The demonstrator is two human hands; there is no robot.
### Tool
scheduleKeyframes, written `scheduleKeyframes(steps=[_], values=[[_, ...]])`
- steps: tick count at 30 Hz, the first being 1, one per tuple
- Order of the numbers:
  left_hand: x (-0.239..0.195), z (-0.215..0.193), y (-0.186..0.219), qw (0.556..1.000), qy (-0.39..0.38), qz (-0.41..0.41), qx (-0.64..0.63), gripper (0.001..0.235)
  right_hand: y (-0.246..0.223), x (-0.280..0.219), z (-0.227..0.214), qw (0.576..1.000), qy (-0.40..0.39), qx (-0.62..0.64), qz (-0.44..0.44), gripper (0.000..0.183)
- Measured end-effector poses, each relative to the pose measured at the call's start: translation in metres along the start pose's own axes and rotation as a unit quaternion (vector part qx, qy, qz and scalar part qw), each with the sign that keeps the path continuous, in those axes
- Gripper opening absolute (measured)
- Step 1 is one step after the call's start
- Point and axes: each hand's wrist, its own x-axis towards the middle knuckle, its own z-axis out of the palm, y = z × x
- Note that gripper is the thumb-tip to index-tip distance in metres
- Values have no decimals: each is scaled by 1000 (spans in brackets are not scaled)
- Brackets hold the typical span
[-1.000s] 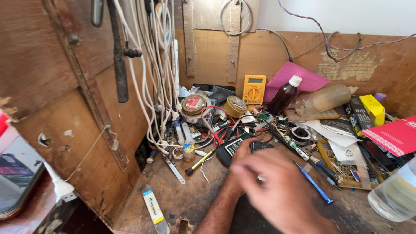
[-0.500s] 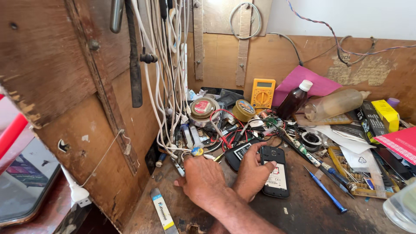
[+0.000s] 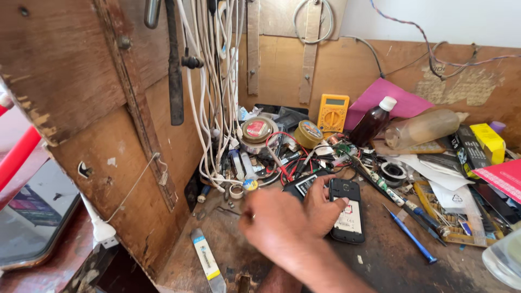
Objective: The person removes the back cover of a mobile phone, then uses a screwdriver to unscrew and detach the camera module from the phone's internal frame. The battery is visible but not removed. The camera module is set aside on the workbench.
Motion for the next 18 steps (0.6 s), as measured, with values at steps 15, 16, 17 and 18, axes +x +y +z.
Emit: scheduleKeyframes(steps=[15,16,17,18], values=[[-8,-5,18,967,-92,-44,-236,54,181,-97,-104,683,140,699,160,40],[-9,-6,25,966,-92,-51,-237,55,188,-105,-108,692,125,696,148,45],[-11,-7,30,965,-93,-60,-239,55,194,-110,-109,700,111,692,138,49],[-13,-8,34,963,-93,-70,-242,56,198,-114,-109,713,116,669,173,49]])
